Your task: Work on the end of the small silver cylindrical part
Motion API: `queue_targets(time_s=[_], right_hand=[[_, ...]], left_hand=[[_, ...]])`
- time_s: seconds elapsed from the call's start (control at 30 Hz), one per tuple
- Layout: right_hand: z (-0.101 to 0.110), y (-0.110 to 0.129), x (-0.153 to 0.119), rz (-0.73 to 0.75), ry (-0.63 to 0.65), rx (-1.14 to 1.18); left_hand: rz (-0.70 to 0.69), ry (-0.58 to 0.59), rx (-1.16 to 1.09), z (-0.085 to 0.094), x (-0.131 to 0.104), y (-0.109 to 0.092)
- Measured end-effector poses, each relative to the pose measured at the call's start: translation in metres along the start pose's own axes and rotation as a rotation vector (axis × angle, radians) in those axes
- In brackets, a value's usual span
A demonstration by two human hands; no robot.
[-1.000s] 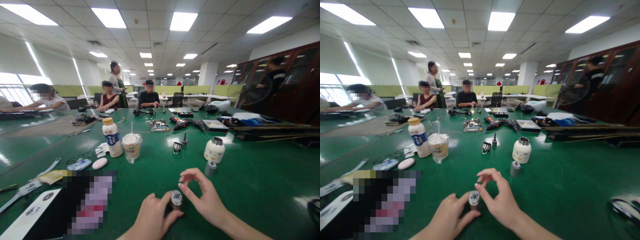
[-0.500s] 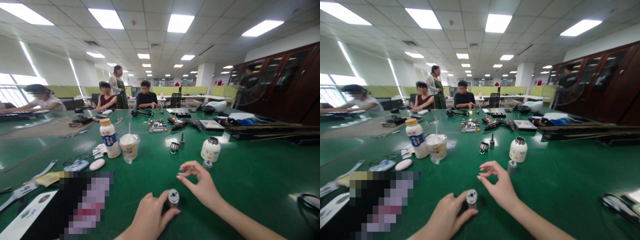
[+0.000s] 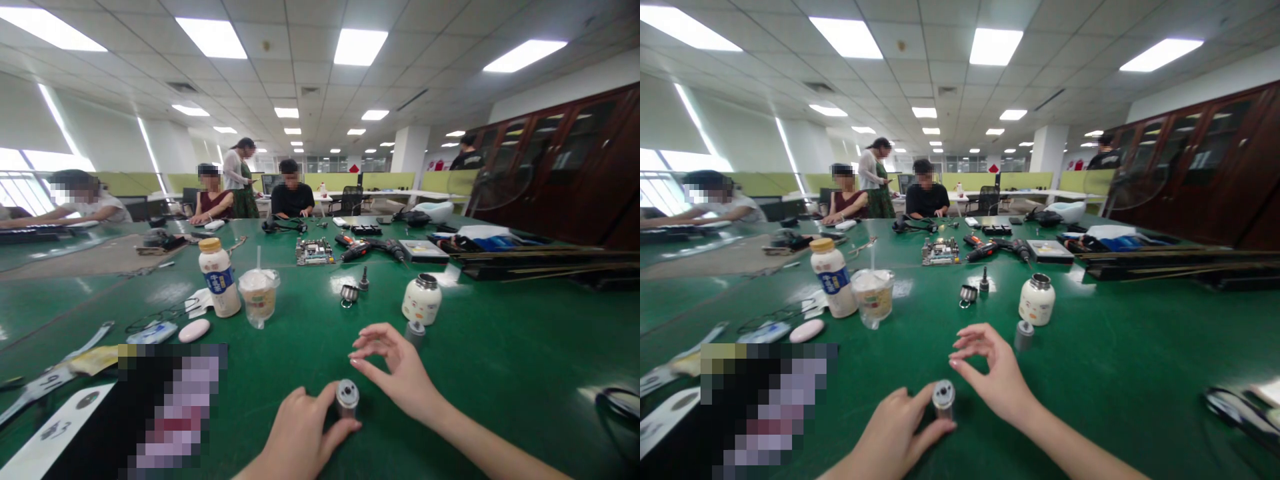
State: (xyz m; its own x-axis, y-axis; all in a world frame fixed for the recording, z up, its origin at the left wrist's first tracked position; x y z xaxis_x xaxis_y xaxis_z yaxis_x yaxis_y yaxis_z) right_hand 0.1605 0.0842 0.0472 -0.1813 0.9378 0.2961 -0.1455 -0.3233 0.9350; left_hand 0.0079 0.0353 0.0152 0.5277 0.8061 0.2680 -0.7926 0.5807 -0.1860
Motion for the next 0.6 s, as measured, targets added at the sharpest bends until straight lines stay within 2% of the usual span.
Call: queue_targets(time_s=[0.07,0.17,0.37,0.6], right_hand=[[-0.01,0.014,-0.009,0.035,0.055,0.023],[-0.02,0.027,-0.02,0.089,0.111,-0.077],[-0.024,0.033,-0.027,0.215,0.145,-0.26],[-0.02,0.028,-0.024,0.107,0.043,-0.301]], left_hand=[[-0.007,-0.005,-0.005,0.0,0.0,0.0],[-0.015,-0.016,-0.006,-0.001,-0.001,0.0],[-0.031,-0.049,-0.016,-0.004,-0.002,0.001],[-0.012,-0.01,-0.048,-0.002,-0.001,0.001]])
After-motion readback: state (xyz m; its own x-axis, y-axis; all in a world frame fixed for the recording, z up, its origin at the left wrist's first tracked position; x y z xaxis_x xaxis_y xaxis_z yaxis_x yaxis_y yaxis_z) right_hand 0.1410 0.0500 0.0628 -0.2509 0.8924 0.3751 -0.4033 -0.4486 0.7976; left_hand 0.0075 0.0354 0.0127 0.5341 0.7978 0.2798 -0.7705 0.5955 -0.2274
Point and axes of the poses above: each hand's wrist, its own x-axis towards the middle knuckle, its own z-axis out of the back of the hand, y = z × x, the point moved 6 cm from there along x, towards the middle knuckle, and after that the axes turned 9 degrees about -z, right-handed, at the moved point
